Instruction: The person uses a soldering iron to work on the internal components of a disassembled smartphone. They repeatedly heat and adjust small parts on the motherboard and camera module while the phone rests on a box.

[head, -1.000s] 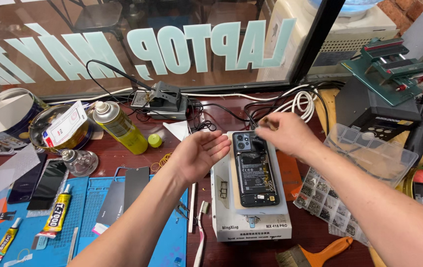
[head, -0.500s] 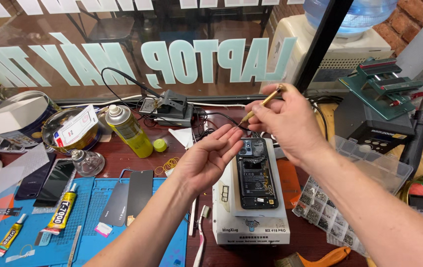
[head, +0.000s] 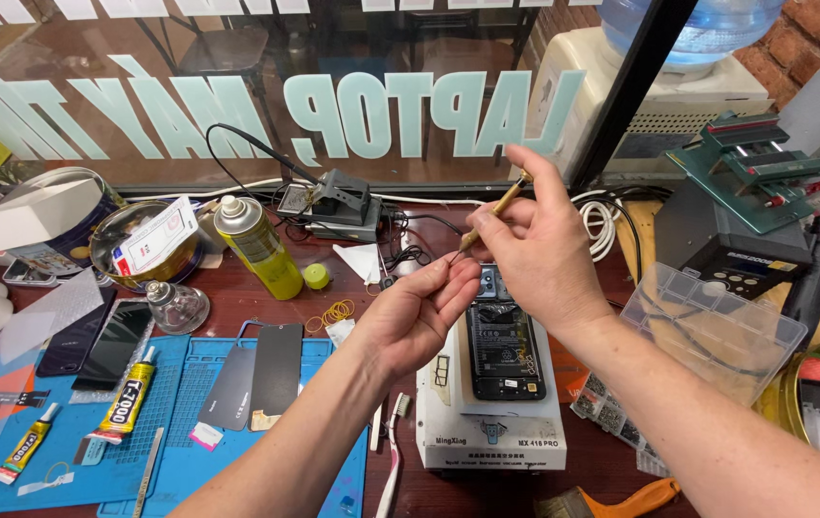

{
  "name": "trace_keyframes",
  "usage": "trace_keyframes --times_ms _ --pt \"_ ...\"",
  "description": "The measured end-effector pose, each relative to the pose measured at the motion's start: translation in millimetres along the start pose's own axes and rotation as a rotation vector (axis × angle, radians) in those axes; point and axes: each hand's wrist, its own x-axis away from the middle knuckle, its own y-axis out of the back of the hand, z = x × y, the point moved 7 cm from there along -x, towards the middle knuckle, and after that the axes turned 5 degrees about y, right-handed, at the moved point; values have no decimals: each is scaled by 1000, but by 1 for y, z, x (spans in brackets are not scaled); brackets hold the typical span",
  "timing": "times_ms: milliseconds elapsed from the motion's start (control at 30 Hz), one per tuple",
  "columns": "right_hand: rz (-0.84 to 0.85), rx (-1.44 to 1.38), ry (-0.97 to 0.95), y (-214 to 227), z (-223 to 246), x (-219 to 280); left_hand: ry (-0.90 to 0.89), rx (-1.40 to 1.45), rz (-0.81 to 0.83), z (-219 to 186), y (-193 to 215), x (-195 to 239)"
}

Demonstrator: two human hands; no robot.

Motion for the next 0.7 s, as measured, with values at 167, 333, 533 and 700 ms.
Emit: trace_keyframes --times_ms 167,333,533,700 --pt "20 85 70 -4 0 3 14 -27 24 1 -4 -2" --pt "39 96 58 -7 -3 4 0 -53 5 -1 -2 -3" --pt "31 98 21 -8 -7 6 8 -24 11 0 0 -4" --pt "0 42 -29 -6 -16 3 26 32 -23 0 0 -5"
